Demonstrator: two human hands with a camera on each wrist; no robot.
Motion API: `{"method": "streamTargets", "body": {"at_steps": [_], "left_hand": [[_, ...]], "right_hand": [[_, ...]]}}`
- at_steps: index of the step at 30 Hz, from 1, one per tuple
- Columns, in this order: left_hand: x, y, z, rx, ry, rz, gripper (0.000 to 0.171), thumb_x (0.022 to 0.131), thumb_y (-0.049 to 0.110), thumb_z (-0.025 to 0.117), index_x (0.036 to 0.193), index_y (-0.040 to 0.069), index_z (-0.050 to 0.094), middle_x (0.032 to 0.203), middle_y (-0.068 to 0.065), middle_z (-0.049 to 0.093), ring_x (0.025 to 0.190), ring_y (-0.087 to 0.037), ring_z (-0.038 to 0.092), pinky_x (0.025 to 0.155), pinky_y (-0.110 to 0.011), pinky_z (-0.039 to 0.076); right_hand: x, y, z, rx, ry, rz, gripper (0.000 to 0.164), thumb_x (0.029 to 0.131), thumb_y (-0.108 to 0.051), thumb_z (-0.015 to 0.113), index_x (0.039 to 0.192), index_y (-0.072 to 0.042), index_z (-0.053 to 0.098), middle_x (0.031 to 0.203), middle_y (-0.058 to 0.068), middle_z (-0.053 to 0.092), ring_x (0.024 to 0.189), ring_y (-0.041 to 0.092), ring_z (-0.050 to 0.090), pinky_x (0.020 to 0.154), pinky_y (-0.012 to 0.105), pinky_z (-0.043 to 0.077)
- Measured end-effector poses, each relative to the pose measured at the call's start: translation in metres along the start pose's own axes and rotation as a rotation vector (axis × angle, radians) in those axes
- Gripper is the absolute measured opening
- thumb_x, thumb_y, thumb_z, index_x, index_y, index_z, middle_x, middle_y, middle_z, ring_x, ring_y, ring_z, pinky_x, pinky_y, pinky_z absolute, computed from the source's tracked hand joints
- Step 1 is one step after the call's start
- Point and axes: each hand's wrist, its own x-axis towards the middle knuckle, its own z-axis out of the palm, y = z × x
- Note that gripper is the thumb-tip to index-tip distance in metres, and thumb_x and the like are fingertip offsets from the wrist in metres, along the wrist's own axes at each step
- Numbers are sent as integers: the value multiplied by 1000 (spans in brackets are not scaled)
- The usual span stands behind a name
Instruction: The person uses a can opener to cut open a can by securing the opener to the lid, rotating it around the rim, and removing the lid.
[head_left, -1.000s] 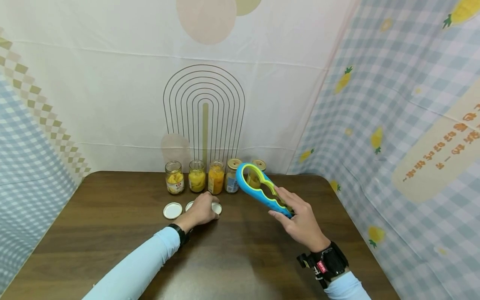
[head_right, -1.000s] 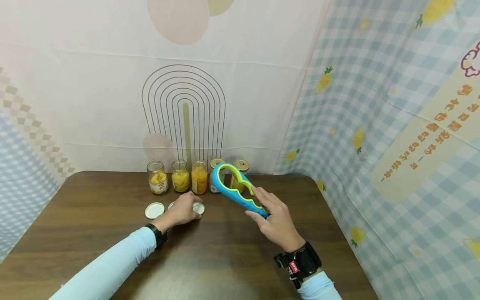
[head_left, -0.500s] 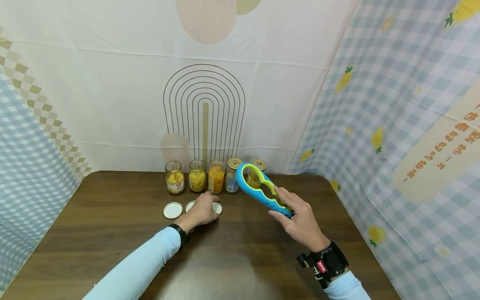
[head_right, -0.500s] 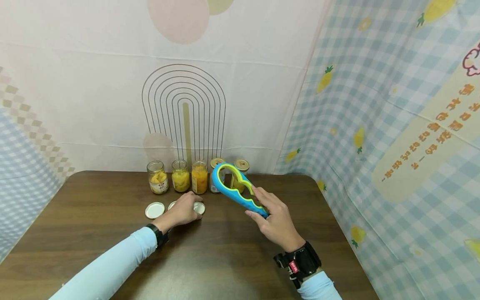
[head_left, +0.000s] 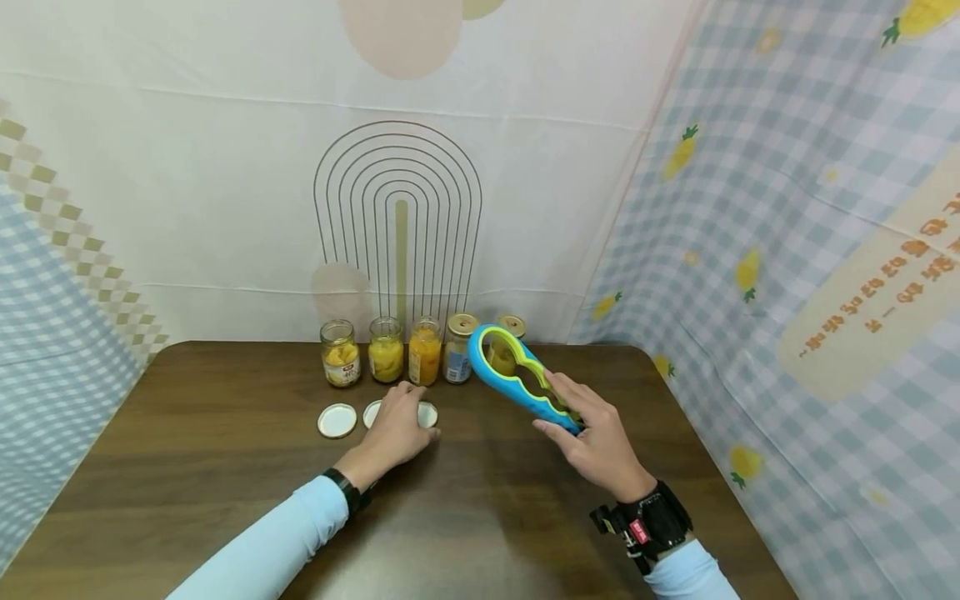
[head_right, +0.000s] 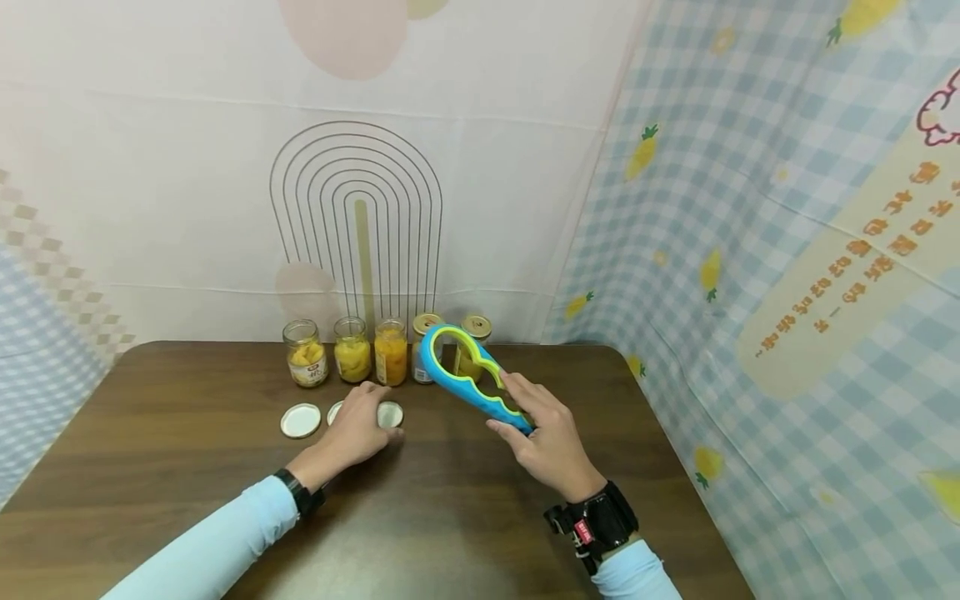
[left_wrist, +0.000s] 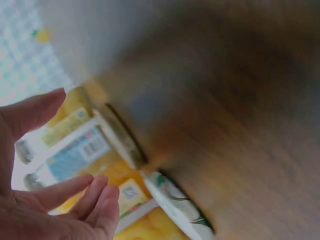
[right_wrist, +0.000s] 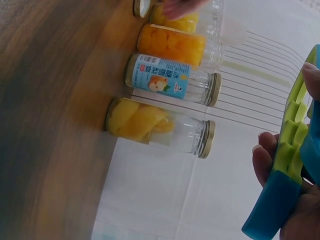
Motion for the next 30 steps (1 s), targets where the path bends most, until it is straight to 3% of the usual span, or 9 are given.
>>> {"method": "streamTargets", "body": {"at_steps": [5,11,17,24,30], "left_hand": [[-24,13,-9,-30,73,65,75,79,30,89,138,-4,58,131,-22,59,122,-40,53,104,-56,45],[-57,28,-20,-68,101,104,72,78,31,89,136,0,61,130,-19,61,122,-39,55,106,-57,43],[-82,39,-25,-113,103,106,70,76,33,91,135,6,64,132,-15,63,122,-37,55,105,-57,43],[-89,42,-24,-116,129,118,69,75,31,91,134,6,64,130,-15,63,121,-37,56,103,-59,43],[-87,41,-25,-120,136,123,70,75,32,91,134,6,64,131,-13,64,123,-35,56,105,-58,42]], "right_hand": [[-2,2,-2,1,0,14,70,85,-15,85,148,-12,54,146,18,58,129,32,58,97,57,53],[-3,2,-2,0,5,18,71,85,-16,85,149,-13,54,147,19,57,133,34,54,107,64,43],[-4,2,-3,-2,6,10,71,85,-15,85,149,-12,53,147,20,57,130,34,56,98,60,51],[-7,1,-4,-5,14,23,72,85,-16,85,149,-13,53,147,22,56,133,35,54,107,68,40],[-7,-1,-5,-4,15,23,71,85,-16,85,149,-14,53,147,21,56,133,36,55,106,69,40]]}}
